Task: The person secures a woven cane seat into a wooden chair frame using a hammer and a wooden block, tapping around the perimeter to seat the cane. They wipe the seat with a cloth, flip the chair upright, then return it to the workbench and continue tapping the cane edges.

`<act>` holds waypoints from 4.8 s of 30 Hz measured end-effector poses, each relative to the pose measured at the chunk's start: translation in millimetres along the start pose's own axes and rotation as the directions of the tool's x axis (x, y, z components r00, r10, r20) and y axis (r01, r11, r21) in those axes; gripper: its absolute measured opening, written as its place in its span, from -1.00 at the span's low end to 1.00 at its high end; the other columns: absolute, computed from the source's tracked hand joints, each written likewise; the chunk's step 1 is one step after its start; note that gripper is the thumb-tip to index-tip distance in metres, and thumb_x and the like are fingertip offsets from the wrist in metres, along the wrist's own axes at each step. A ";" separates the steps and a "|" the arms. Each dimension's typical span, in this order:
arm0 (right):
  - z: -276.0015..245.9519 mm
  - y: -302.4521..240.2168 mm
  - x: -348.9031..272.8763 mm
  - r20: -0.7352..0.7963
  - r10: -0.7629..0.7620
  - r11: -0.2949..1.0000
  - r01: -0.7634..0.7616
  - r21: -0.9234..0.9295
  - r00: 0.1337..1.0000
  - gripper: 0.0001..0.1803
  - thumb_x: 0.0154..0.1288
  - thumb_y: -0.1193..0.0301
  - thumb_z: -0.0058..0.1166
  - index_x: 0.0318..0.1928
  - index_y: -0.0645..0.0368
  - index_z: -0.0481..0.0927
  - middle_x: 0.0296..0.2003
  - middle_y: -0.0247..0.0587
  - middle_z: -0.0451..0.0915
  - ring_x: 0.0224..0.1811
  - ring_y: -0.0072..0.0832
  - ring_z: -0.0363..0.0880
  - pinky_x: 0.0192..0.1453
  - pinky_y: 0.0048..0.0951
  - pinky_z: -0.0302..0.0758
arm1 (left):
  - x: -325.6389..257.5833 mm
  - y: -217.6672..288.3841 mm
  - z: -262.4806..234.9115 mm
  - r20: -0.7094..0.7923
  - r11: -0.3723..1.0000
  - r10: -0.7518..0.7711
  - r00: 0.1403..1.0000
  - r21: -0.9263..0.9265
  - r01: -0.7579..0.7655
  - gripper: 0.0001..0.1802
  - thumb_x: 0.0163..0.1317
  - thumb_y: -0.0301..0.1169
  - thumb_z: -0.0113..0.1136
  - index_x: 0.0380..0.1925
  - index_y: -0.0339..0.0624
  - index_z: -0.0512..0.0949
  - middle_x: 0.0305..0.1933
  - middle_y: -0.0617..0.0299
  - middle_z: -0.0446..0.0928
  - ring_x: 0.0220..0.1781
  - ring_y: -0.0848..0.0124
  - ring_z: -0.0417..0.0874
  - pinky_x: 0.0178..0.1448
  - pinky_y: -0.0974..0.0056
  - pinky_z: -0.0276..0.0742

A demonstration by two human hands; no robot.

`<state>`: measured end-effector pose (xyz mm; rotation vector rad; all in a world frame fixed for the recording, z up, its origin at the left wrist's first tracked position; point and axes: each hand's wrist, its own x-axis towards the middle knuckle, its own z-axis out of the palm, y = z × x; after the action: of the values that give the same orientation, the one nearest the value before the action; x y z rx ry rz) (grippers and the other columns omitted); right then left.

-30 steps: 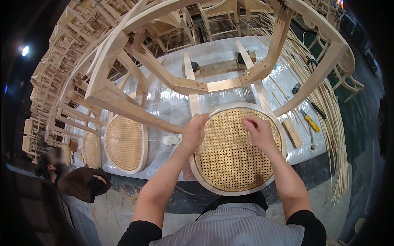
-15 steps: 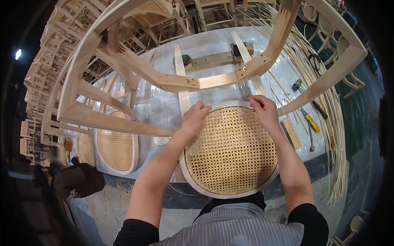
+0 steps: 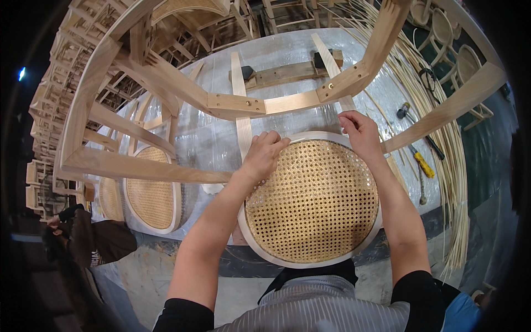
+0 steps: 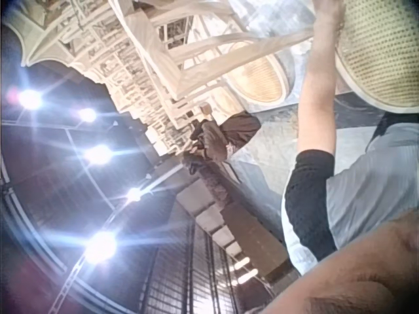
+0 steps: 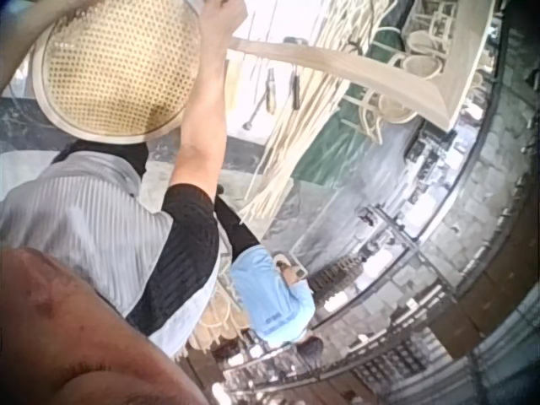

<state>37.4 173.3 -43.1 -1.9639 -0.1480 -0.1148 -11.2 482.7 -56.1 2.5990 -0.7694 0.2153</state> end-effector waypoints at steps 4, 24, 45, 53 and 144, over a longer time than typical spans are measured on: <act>6.8 5.0 2.8 0.021 -0.057 0.998 0.058 -0.037 0.998 -0.79 0.50 0.38 0.26 0.00 0.22 0.79 -0.30 -0.13 0.80 -0.31 -0.39 0.75 -0.14 -0.36 0.63 | 0.9 -3.4 2.1 0.008 1.000 0.021 1.000 0.007 -0.021 -0.53 0.26 -0.64 0.15 0.16 -0.13 0.73 -0.08 0.10 0.58 -0.04 0.07 0.57 0.12 0.04 0.49; 48.3 2.6 13.9 0.148 -0.090 0.987 0.108 -0.117 0.985 -0.81 0.45 0.39 0.26 -0.05 0.20 0.80 -0.13 -0.06 0.75 -0.10 -0.12 0.74 0.05 -0.20 0.64 | -5.7 -9.0 8.4 0.048 0.999 -0.021 0.999 -0.046 0.023 -0.47 0.24 -0.66 0.17 0.21 -0.07 0.74 -0.03 0.13 0.58 -0.01 0.08 0.55 0.18 0.06 0.51; 72.9 11.5 47.9 0.576 0.218 0.975 -0.153 -0.160 0.787 -0.55 0.27 0.26 0.50 0.09 0.24 0.79 -0.11 -0.07 0.82 -0.09 -0.31 0.79 0.07 -0.30 0.69 | -6.1 -11.7 5.5 0.094 0.999 0.000 0.996 -0.049 0.005 -0.39 0.20 -0.66 0.23 0.29 -0.06 0.69 0.02 0.16 0.56 0.02 0.11 0.53 0.22 0.08 0.51; 85.9 1.1 45.9 0.585 0.240 0.935 -0.024 -0.353 0.775 -0.45 0.15 0.21 0.57 0.12 0.17 0.79 -0.01 -0.04 0.82 0.00 -0.21 0.81 0.12 -0.26 0.70 | -10.3 -13.2 5.8 0.087 0.999 -0.004 0.996 -0.035 0.007 -0.42 0.19 -0.66 0.22 0.25 -0.08 0.70 0.00 0.16 0.57 -0.01 0.12 0.52 0.17 0.08 0.49; 64.7 -47.7 -182.7 -0.039 -0.035 0.925 0.017 -0.379 0.999 -0.47 0.64 0.51 0.01 0.54 0.16 0.43 -0.21 0.07 0.73 -0.31 -0.18 0.70 -0.14 -0.27 0.59 | -14.7 -7.9 3.5 0.078 0.996 -0.081 0.994 -0.033 0.084 -0.44 0.12 -0.58 0.32 0.17 0.04 0.76 0.05 0.24 0.55 0.19 0.17 0.53 0.35 0.02 0.46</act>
<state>-149.8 242.1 -52.0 -2.3443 -0.1289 -0.2189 -19.0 494.3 -65.9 2.6110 -0.6841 0.0766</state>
